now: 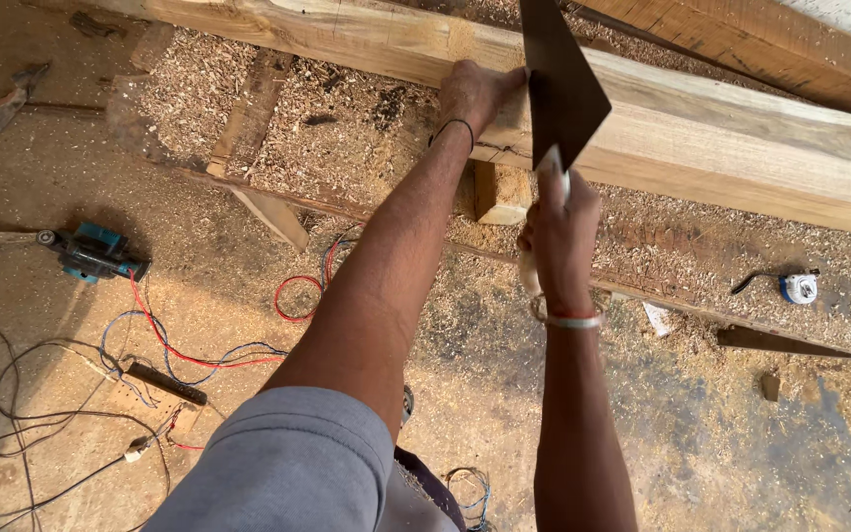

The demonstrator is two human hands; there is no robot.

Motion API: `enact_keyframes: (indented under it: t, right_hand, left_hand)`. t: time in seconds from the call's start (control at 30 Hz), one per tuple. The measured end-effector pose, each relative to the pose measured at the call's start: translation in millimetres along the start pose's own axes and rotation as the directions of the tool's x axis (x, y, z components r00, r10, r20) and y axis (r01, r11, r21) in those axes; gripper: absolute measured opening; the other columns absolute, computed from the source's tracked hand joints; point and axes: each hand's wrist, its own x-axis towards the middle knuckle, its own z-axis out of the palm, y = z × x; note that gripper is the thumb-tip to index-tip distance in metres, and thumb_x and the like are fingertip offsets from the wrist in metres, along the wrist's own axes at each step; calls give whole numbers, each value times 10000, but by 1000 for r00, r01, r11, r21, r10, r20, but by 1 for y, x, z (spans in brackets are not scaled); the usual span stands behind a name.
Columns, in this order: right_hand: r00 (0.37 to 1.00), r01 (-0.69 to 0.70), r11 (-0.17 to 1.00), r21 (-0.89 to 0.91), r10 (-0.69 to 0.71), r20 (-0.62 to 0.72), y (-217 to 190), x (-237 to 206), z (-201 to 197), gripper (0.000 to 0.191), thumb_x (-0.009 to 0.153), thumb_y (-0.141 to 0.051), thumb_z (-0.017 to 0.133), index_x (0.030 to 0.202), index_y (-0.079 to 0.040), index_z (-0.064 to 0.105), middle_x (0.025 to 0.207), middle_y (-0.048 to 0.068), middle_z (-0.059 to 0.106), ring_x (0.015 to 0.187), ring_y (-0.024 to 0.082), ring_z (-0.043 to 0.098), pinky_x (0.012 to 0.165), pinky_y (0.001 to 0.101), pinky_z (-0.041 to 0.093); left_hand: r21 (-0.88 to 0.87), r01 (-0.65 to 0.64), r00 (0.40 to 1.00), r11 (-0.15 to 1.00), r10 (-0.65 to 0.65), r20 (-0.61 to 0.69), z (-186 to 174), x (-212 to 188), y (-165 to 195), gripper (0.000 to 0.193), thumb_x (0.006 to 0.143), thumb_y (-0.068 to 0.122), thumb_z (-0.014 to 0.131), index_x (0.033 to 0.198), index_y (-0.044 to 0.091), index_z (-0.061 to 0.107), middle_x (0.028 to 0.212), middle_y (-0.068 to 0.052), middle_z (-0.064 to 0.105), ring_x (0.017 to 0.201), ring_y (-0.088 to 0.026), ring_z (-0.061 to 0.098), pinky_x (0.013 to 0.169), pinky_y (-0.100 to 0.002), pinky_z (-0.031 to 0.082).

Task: The person holds a wooden plank on a sawhorse support and saws through it with a hand saw, steadying the plank with the other hand. They reposition the plank partway through, continue sawing, then lift and move the cut plank aside.

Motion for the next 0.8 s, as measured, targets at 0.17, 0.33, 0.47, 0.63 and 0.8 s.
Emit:
enact_keyframes:
  t: [0.17,0.33,0.47,0.63,0.8]
  right_hand:
    - [998,-61,996,65,63,-24,15,-95,-20,400,1052,-428,458,1014,-64,618,516,-24,505,358,39,485,274,241,415]
    - [962,-265,951,158,273,-28,6,-204,-69,377,1048,-362,510,1098,-9,631,484,-28,414,345,53,367,292,245,285]
    - [994,-105,994,-21,105,-6,-4,-109,-42,539,1051,-454,499,1096,70,616,532,-38,510,372,51,528,284,256,440]
    - [1000,-22,996,83,22,2,4,-10,4,494,1102,-464,489,940,-11,598,546,-33,505,393,51,496,319,247,415]
    - [991,-131,983,130,135,-23,19,-158,-43,338,1059,-335,476,1141,-53,644,500,-11,449,361,53,412,296,246,330]
  left_hand:
    - [3,-59,998,998,59,-21,8,7,-5,548,805,614,803,627,145,581,507,41,555,389,-52,476,358,-235,406]
    - [-103,-49,999,994,46,-24,13,8,-12,491,797,560,802,661,122,626,512,15,624,368,-51,593,356,-221,529]
    - [-4,-92,996,996,92,-23,8,4,-9,556,836,587,810,678,94,606,529,15,566,393,-62,456,352,-259,399]
    - [-4,-53,999,999,53,-5,2,3,-3,554,825,580,827,618,128,583,514,35,552,367,-52,456,303,-231,370]
    - [-51,-58,998,997,58,-12,8,6,-8,538,836,565,801,624,145,540,504,42,530,351,-53,425,298,-241,362]
